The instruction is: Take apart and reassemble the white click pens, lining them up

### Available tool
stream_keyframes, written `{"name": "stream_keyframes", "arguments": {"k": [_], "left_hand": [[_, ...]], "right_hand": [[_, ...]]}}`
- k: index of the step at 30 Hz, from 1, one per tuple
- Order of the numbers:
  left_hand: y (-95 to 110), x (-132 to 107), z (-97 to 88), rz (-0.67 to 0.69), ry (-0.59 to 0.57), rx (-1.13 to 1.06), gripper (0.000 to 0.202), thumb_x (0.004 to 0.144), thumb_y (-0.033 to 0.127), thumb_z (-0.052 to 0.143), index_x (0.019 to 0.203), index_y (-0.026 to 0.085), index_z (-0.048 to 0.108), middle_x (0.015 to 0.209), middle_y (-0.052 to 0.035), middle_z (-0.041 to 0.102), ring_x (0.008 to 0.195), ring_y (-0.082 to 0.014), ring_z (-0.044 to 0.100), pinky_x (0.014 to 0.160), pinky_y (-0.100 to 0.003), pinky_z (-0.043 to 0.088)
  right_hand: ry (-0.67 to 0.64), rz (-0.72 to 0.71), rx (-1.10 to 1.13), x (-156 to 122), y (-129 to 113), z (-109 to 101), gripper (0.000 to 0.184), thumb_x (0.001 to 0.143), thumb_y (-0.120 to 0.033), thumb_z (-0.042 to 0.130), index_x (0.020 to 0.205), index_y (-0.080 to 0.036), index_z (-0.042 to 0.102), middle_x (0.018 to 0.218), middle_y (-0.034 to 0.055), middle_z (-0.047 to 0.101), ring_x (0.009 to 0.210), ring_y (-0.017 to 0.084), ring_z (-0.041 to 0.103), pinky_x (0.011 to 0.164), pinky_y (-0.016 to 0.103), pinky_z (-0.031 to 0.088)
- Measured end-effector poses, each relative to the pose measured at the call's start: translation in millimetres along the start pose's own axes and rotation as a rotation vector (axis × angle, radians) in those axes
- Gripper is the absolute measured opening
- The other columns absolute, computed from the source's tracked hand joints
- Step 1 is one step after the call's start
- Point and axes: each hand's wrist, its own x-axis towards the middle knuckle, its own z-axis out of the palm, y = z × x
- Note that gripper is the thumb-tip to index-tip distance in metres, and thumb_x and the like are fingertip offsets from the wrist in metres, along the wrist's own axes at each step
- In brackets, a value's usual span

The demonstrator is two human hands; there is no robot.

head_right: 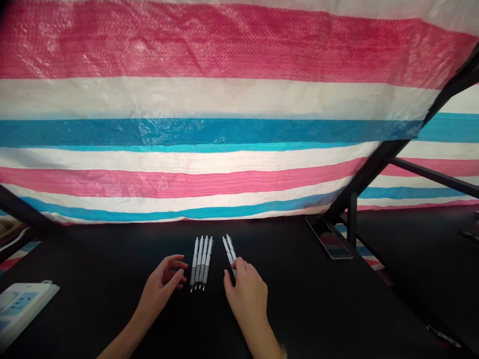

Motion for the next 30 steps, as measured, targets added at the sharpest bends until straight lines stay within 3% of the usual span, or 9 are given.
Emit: {"name": "stream_keyframes", "arguments": {"k": [7, 16, 24, 30], "left_hand": [[1.6, -17.9, 8.1, 0.085, 0.058, -0.046, 0.025, 0.083, 0.034, 0.062, 0.105, 0.023, 0.060, 0.088, -0.0040, 0.067, 0.075, -0.0208, 0.066, 0.069, -0.033, 0.056], [5.8, -19.5, 8.9, 0.063, 0.097, -0.051, 0.021, 0.081, 0.036, 0.063, 0.097, 0.023, 0.063, 0.082, -0.0026, 0.067, 0.069, -0.0197, 0.064, 0.066, -0.032, 0.055], [6.2, -14.8, 2.3, 0.046, 0.155, -0.115, 0.020, 0.080, 0.035, 0.065, 0.096, 0.022, 0.064, 0.083, -0.0021, 0.066, 0.069, -0.0187, 0.062, 0.066, -0.030, 0.052], [2.5, -9.3, -1.4, 0.003, 0.114, -0.250, 0.028, 0.081, 0.035, 0.065, 0.105, 0.020, 0.064, 0.083, -0.0024, 0.065, 0.069, -0.0165, 0.060, 0.064, -0.028, 0.051]], "right_hand": [[0.008, 0.050, -0.245, 11.2, 21.1, 4.9, 0.029, 0.074, -0.037, 0.067, 0.071, -0.024, 0.042, 0.073, 0.0050, 0.059, 0.067, 0.023, 0.057, 0.050, 0.028, 0.020], [-0.001, 0.018, -0.331, 10.4, 18.0, 6.1, 0.015, 0.085, -0.025, 0.053, 0.071, -0.022, 0.048, 0.073, 0.0088, 0.062, 0.067, 0.023, 0.059, 0.052, 0.030, 0.021], [0.056, -0.038, -0.145, 7.6, 14.6, 0.5, 0.020, 0.084, -0.024, 0.049, 0.064, -0.022, 0.050, 0.069, 0.0055, 0.058, 0.067, 0.021, 0.053, 0.056, 0.030, 0.021], [-0.001, -0.040, 0.234, 4.3, 3.1, -16.0, 0.030, 0.087, -0.044, 0.049, 0.070, -0.021, 0.058, 0.063, 0.0015, 0.053, 0.059, 0.016, 0.047, 0.057, 0.029, 0.030]]}}
